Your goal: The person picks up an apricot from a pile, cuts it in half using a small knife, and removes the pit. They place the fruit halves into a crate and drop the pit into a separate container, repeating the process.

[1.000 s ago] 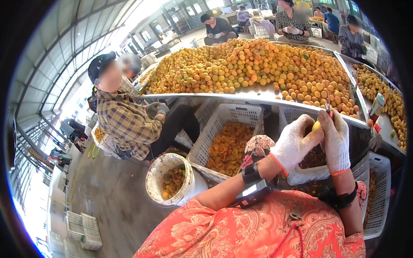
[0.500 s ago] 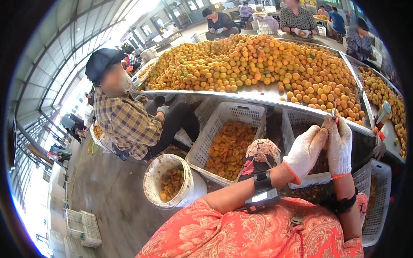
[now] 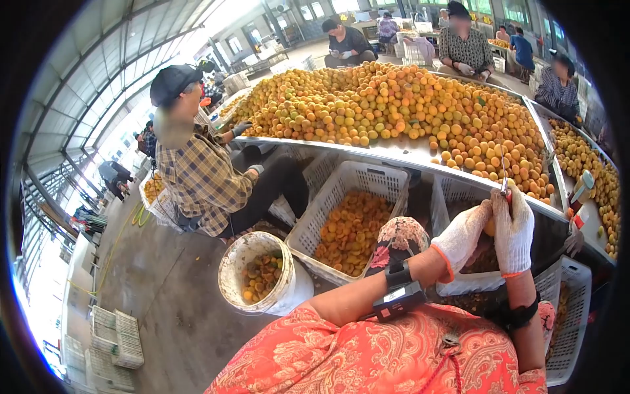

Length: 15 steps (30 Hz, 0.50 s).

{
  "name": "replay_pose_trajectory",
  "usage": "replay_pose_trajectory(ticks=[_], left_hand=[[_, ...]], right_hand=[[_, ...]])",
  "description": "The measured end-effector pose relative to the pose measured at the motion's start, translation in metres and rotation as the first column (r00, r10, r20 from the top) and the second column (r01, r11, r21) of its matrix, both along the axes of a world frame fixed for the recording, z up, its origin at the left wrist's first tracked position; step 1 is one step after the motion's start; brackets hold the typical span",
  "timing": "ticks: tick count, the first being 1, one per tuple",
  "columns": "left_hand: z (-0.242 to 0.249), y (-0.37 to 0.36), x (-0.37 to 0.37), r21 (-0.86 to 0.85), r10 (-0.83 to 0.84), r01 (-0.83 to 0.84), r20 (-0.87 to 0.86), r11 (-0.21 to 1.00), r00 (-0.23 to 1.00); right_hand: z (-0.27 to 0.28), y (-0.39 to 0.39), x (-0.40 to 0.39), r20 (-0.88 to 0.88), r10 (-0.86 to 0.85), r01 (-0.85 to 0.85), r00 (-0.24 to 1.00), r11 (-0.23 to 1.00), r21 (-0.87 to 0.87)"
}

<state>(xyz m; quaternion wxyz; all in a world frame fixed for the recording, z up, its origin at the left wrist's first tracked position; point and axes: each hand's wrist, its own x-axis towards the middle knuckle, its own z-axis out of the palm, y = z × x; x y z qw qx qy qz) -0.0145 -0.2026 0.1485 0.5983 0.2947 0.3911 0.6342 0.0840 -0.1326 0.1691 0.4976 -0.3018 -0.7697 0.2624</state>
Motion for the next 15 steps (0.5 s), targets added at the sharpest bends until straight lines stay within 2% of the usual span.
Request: replay_pose_trajectory(ticks=[7, 10, 15], left_hand=[[0.002, -0.005, 0.011, -0.02, -0.069, 0.069, -0.027, 0.997, 0.997], [0.005, -0.008, 0.018, 0.021, -0.034, 0.036, -0.066, 0.999, 0.997], [0.016, -0.015, 0.034, -0.019, 0.048, -0.047, 0.052, 0.999, 0.997]], right_hand=[[0.011, -0.013, 0.02, -0.01, 0.029, -0.03, 1.0, 0.999, -0.037], [0.013, -0.02, 0.025, 0.004, 0.0, 0.0, 1.0, 0.999, 0.037], [0.014, -0.025, 0.03, -0.007, -0.039, 0.04, 0.999, 0.997, 0.067]])
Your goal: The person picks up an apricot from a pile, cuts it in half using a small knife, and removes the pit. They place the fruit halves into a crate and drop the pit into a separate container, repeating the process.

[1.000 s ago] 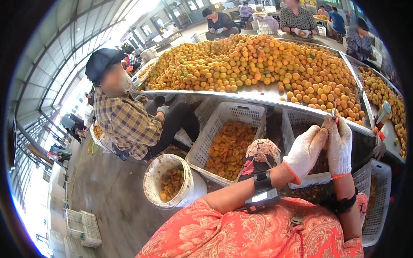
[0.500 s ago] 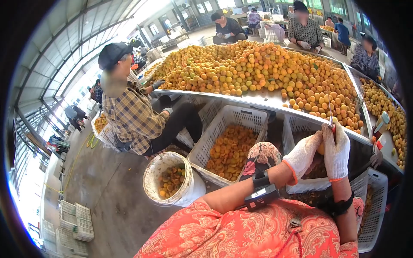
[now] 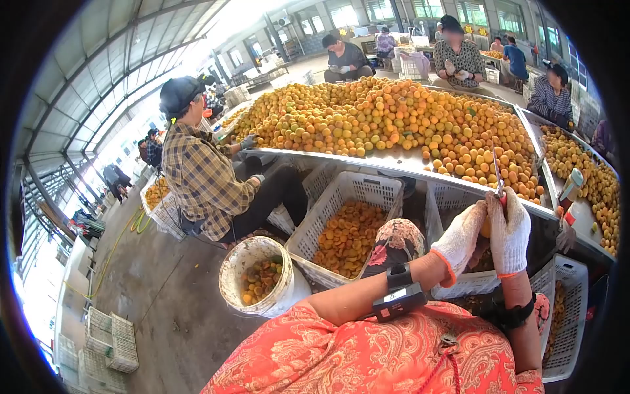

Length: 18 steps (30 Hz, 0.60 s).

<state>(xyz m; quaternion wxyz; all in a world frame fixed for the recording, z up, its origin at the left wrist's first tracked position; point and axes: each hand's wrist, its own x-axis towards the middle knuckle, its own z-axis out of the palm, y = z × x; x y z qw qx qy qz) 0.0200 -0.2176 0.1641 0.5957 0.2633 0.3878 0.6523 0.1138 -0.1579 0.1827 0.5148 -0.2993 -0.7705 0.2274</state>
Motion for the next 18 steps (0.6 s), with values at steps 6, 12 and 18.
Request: replay_pose_trajectory(ticks=[6, 12, 18], left_hand=[[-0.009, 0.024, 0.023, 0.411, 0.2, -0.198, 0.038, 0.89, 0.979], [0.007, 0.052, 0.022, 0.227, -0.03, 0.063, -0.145, 0.972, 0.989], [-0.013, 0.101, 0.009, -0.186, -0.257, 0.224, -0.179, 0.957, 0.95]], right_hand=[[0.002, 0.008, 0.005, -0.083, -0.021, 0.017, 0.996, 0.999, -0.043], [0.006, 0.037, 0.026, -0.162, -0.12, 0.108, 0.979, 0.991, -0.083], [-0.05, 0.087, 0.025, -0.166, -0.153, 0.098, 0.974, 0.95, -0.298]])
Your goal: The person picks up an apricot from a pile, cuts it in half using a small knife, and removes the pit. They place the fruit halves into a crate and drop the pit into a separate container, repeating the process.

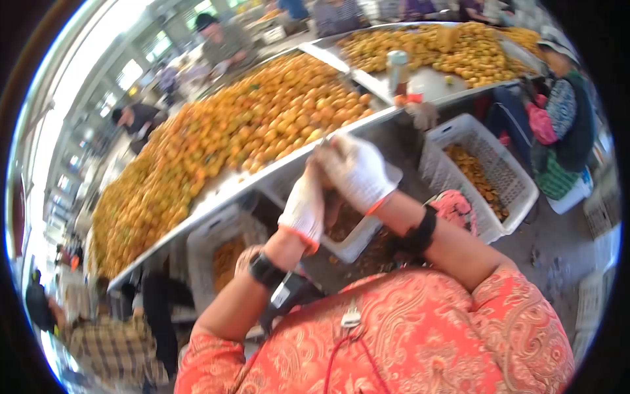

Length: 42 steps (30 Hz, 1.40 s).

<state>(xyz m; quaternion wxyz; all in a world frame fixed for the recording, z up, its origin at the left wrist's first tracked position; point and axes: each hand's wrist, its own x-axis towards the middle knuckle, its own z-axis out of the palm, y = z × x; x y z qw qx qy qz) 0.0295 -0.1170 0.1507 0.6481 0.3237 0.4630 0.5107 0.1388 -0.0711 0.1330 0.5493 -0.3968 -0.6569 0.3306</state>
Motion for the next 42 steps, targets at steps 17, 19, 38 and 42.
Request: replay_pose_trajectory(ticks=[17, 19, 38, 42], left_hand=[[-0.127, 0.093, -0.05, -0.071, 0.26, -0.256, 0.458, 0.964, 0.85], [-0.121, 0.092, -0.053, -0.161, 0.339, -0.3, 0.499, 0.94, 0.797], [-0.147, 0.084, -0.07, -0.165, 0.263, -0.206, 0.601, 0.965, 0.755], [-0.133, 0.07, -0.073, -0.247, 0.273, -0.142, 0.654, 0.959, 0.706]], right_hand=[[-0.079, 0.075, -0.094, 0.323, -0.228, 0.274, 0.918, 0.956, -0.102], [-0.083, 0.075, -0.103, 0.377, -0.238, 0.266, 0.895, 0.964, -0.023], [-0.076, 0.064, -0.111, 0.37, -0.234, 0.198, 0.899, 0.971, 0.133], [-0.083, 0.073, -0.112, 0.448, -0.135, 0.089, 0.884, 0.988, 0.123]])
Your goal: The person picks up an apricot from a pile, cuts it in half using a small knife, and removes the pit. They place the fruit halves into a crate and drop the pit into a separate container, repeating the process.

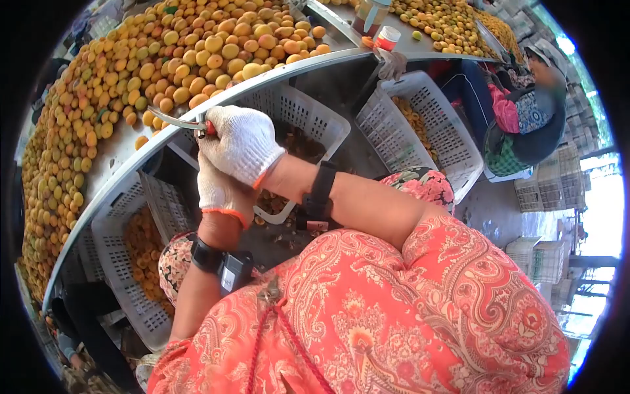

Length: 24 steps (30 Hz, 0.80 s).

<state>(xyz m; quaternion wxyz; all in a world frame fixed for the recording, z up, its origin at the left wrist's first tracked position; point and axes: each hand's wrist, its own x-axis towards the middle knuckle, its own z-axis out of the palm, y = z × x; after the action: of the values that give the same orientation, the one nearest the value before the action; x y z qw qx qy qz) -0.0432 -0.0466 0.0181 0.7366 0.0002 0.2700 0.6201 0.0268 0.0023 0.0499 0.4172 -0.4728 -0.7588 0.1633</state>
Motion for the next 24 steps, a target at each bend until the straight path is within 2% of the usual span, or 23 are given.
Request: replay_pose_trajectory(ticks=[2, 5, 9, 11, 15, 17, 18, 20, 21, 23, 24], left_hand=[[0.033, -0.01, 0.002, -0.183, -0.091, 0.083, -0.041, 0.98, 0.995], [0.033, -0.014, -0.003, -0.248, -0.128, 0.11, -0.059, 0.962, 0.99], [0.023, -0.018, -0.007, -0.254, -0.168, 0.154, -0.032, 0.955, 0.985], [0.034, -0.02, -0.005, -0.329, -0.178, 0.135, -0.105, 0.935, 0.978], [0.002, -0.02, -0.013, -0.283, -0.198, 0.175, -0.057, 0.943, 0.979], [-0.011, -0.022, -0.019, -0.109, -0.231, 0.243, 0.113, 0.964, 0.966], [0.002, -0.023, -0.013, -0.113, -0.23, 0.243, 0.119, 0.963, 0.966], [0.042, -0.022, 0.003, -0.386, -0.127, 0.052, -0.171, 0.921, 0.977], [0.031, -0.023, 0.0, -0.386, -0.127, 0.053, -0.169, 0.921, 0.977], [-0.006, -0.024, -0.015, -0.112, -0.273, 0.272, 0.003, 0.956, 0.962], [-0.009, -0.02, -0.022, -0.113, -0.275, 0.273, 0.0, 0.955, 0.962]], right_hand=[[-0.002, 0.0, -0.001, 0.035, 0.081, -0.082, 0.996, 0.996, 0.027], [-0.007, -0.001, 0.0, 0.044, 0.149, -0.15, 0.988, 0.988, 0.03], [-0.008, -0.001, 0.003, 0.063, 0.23, -0.232, 0.971, 0.972, 0.021], [-0.008, 0.0, 0.005, 0.154, 0.257, -0.272, 0.954, 0.959, 0.081], [-0.003, 0.004, 0.012, 0.13, 0.38, -0.394, 0.916, 0.912, 0.111], [0.003, 0.006, 0.015, 0.163, 0.467, -0.489, 0.869, 0.862, 0.136], [0.003, 0.008, 0.014, 0.162, 0.48, -0.504, 0.862, 0.847, 0.169], [0.007, 0.009, 0.016, 0.173, 0.525, -0.55, 0.833, 0.819, 0.164], [0.008, 0.01, 0.016, 0.18, 0.567, -0.592, 0.804, 0.789, 0.163], [0.008, 0.013, 0.02, 0.238, 0.536, -0.576, 0.81, 0.805, 0.145], [0.008, 0.015, 0.022, 0.213, 0.555, -0.587, 0.804, 0.797, 0.138]])
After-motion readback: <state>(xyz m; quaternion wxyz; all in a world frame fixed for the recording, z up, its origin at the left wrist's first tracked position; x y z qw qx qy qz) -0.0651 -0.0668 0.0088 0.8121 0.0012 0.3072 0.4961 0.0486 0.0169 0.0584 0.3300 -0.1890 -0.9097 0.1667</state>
